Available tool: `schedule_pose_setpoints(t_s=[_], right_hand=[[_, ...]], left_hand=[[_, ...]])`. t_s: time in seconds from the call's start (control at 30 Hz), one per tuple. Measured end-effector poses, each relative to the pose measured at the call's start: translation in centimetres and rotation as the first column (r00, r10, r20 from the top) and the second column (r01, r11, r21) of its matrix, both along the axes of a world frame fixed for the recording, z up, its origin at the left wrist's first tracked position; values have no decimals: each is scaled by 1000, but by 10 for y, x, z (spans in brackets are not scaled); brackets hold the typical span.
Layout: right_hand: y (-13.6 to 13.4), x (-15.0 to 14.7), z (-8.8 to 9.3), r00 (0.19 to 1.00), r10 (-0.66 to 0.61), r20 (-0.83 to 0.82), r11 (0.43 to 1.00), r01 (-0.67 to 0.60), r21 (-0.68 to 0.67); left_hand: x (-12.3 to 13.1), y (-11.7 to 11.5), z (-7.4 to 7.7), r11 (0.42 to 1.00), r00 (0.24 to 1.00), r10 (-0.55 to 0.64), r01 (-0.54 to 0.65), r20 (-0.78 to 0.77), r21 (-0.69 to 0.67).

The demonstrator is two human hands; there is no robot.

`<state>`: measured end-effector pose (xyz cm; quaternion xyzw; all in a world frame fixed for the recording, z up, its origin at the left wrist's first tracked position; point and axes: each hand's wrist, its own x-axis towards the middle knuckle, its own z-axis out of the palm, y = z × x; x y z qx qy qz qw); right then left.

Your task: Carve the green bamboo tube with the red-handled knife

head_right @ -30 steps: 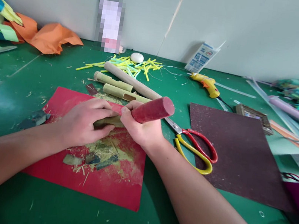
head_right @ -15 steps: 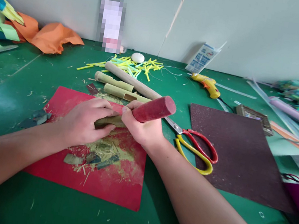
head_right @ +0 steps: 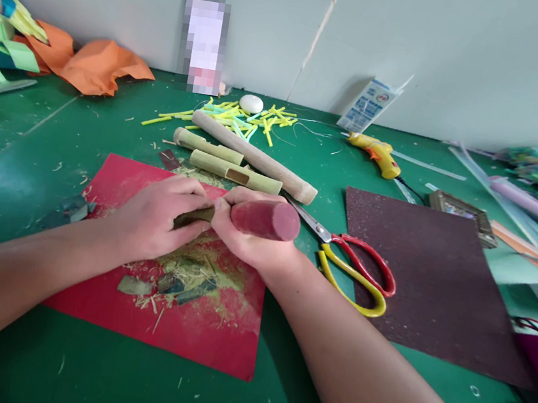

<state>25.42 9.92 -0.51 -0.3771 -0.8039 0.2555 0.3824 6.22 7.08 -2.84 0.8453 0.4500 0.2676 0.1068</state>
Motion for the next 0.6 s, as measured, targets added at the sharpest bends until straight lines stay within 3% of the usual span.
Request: schedule_pose_setpoints(t_s=[0.27,0.6], right_hand=[[2,-6,-9,996,22,-86,994,-31,-104],[6,-11,-21,973,-136,-187,990,125,-68]], left_hand=[[-2,4,-4,999,998,-29,31,64,-31],[-6,10,-9,998,995,-22,26,99,-48]])
